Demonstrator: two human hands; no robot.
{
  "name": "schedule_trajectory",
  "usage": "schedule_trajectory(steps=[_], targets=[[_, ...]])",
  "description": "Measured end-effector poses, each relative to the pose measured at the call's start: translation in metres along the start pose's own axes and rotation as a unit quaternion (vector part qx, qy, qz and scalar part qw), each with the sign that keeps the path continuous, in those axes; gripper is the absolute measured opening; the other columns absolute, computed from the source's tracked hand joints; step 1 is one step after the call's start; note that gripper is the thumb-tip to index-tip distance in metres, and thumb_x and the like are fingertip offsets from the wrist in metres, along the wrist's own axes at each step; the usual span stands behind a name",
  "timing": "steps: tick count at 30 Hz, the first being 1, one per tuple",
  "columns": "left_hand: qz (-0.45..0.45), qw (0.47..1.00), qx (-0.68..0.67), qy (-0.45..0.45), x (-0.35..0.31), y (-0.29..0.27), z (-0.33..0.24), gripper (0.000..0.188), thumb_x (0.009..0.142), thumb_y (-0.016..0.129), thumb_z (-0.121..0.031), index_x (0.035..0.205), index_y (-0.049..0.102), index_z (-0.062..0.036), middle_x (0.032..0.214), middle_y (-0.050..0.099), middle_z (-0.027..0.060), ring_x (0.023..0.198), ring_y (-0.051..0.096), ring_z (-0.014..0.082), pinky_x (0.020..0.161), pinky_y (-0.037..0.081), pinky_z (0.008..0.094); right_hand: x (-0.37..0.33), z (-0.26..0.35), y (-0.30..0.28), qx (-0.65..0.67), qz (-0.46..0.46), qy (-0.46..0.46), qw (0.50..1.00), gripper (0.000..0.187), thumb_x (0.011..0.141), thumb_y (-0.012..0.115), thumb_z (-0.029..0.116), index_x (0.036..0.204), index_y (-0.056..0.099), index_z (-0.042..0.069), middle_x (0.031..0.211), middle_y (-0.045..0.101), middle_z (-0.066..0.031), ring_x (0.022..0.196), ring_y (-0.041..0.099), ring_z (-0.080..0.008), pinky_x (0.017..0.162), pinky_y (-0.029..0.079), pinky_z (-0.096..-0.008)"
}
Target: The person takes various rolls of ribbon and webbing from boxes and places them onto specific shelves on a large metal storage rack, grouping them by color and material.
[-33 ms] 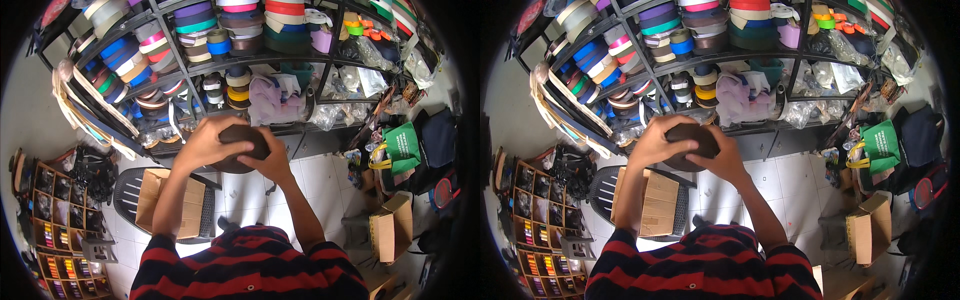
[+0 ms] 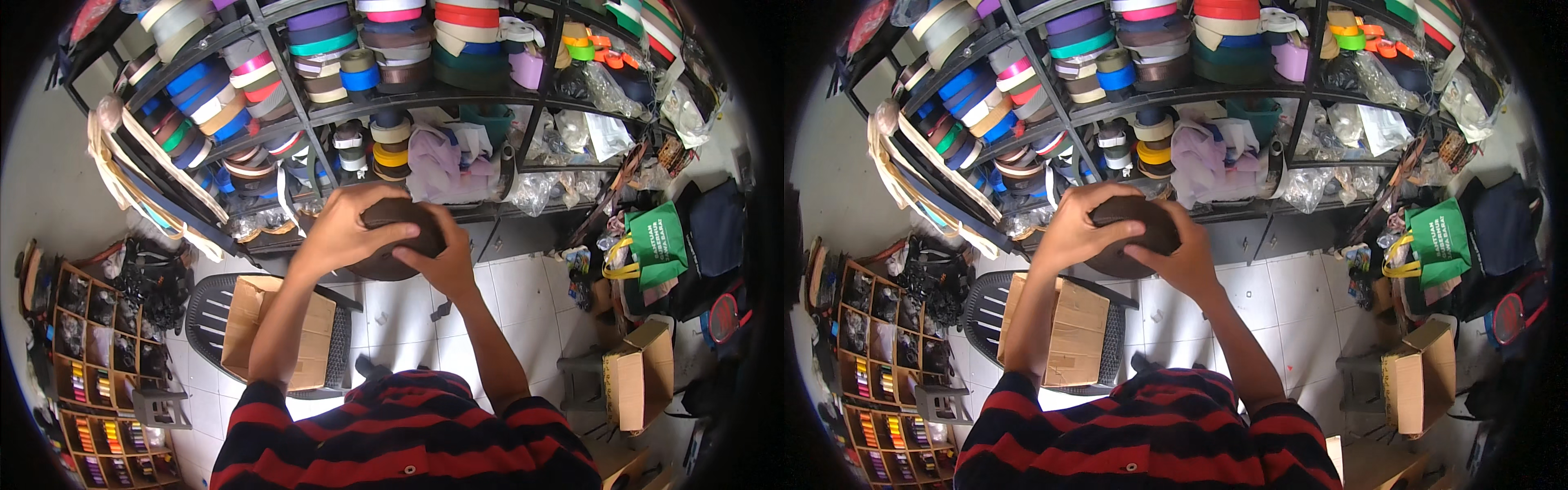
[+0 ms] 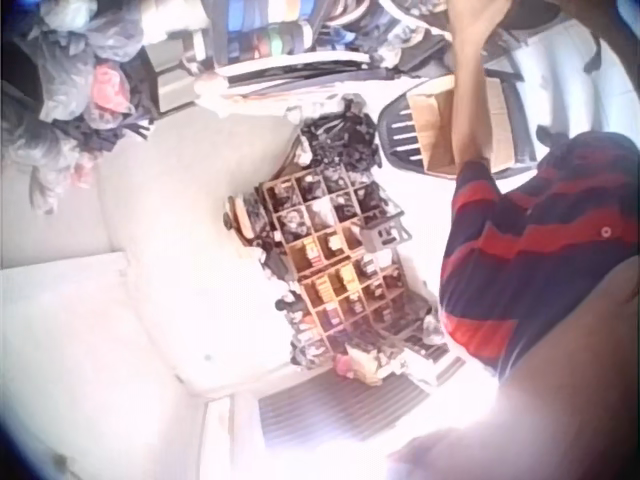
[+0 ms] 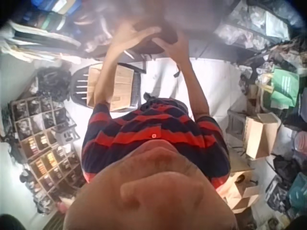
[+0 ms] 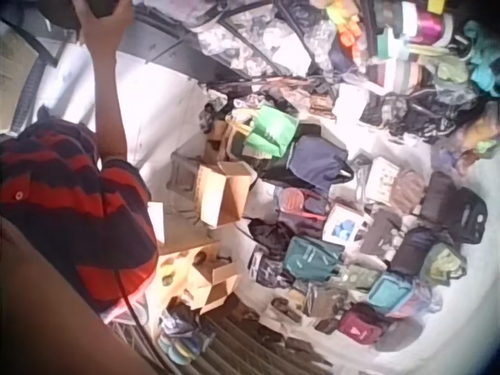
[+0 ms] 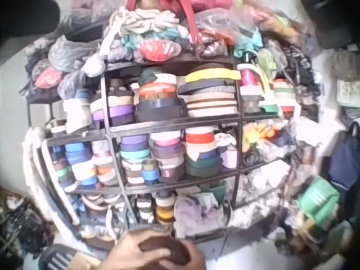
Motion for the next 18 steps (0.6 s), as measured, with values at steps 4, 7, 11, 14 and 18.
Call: schedule_trajectory(steps=[4, 7, 11, 14, 18], targets=[[-0.234, 0.936, -0.259, -0.041, -0.002, 0.025, 0.011, 0.032, 0.087, 0.066, -0.022, 0.108, 0.06, 0.0016, 0.095, 0.065, 0.0096, 0.088, 0.06, 0.014, 0.08, 0.046, 0.0276, -0.004, -0.004, 0.0, 0.124, -0.092, 0.025, 0.988, 0.057, 0.073, 0.073, 0.013, 0.122, 0.046, -0.003, 0.11, 0.06, -0.015, 0.102, 0.059, -0.0213, 0.089, 0.046, -0.0314], [-0.288, 0.883, -0.364, -0.076, -0.008, 0.038, 0.012, 0.039, 0.09, 0.06, -0.028, 0.114, 0.056, 0.003, 0.101, 0.062, 0.0116, 0.095, 0.055, 0.0146, 0.087, 0.04, 0.0261, -0.008, 0.004, 0.01, 0.179, -0.177, 0.018, 0.968, 0.057, 0.073, 0.074, 0.013, 0.12, 0.047, -0.002, 0.109, 0.06, -0.015, 0.102, 0.059, -0.0212, 0.089, 0.046, -0.0316], [-0.137, 0.956, -0.257, -0.036, -0.003, 0.013, 0.009, 0.042, 0.087, 0.06, -0.034, 0.108, 0.059, 0.0024, 0.098, 0.064, 0.0143, 0.093, 0.06, 0.017, 0.086, 0.044, 0.0312, -0.006, 0.004, -0.012, 0.103, -0.074, 0.004, 0.992, 0.057, 0.071, 0.075, 0.014, 0.119, 0.049, -0.002, 0.106, 0.062, -0.0148, 0.098, 0.06, -0.0213, 0.087, 0.047, -0.0324], [-0.007, 0.996, -0.084, 0.013, 0.006, 0.003, -0.01, 0.033, 0.083, 0.07, -0.026, 0.099, 0.062, 0.0019, 0.093, 0.067, 0.0149, 0.087, 0.064, 0.0165, 0.079, 0.049, 0.0326, -0.001, 0.008, -0.018, 0.04, -0.016, -0.022, 0.999, 0.058, 0.07, 0.076, 0.014, 0.119, 0.049, -0.002, 0.105, 0.062, -0.0146, 0.097, 0.061, -0.0215, 0.086, 0.047, -0.0327], [-0.092, 0.989, -0.116, -0.031, 0.001, 0.014, -0.004, 0.033, 0.084, 0.07, -0.024, 0.103, 0.062, 0.0017, 0.094, 0.067, 0.0121, 0.087, 0.063, 0.0144, 0.079, 0.048, 0.0287, -0.003, 0.009, -0.014, 0.048, -0.077, -0.009, 0.996, 0.058, 0.07, 0.079, 0.016, 0.117, 0.05, -0.002, 0.101, 0.065, -0.016, 0.093, 0.064, -0.0231, 0.083, 0.05, -0.0332]])
Point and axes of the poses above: each hand's wrist, its own x-axis towards the middle knuckle, its own y-axis out of the palm, z = x × y, the point moved 2 cm from there along x, towards the middle knuckle
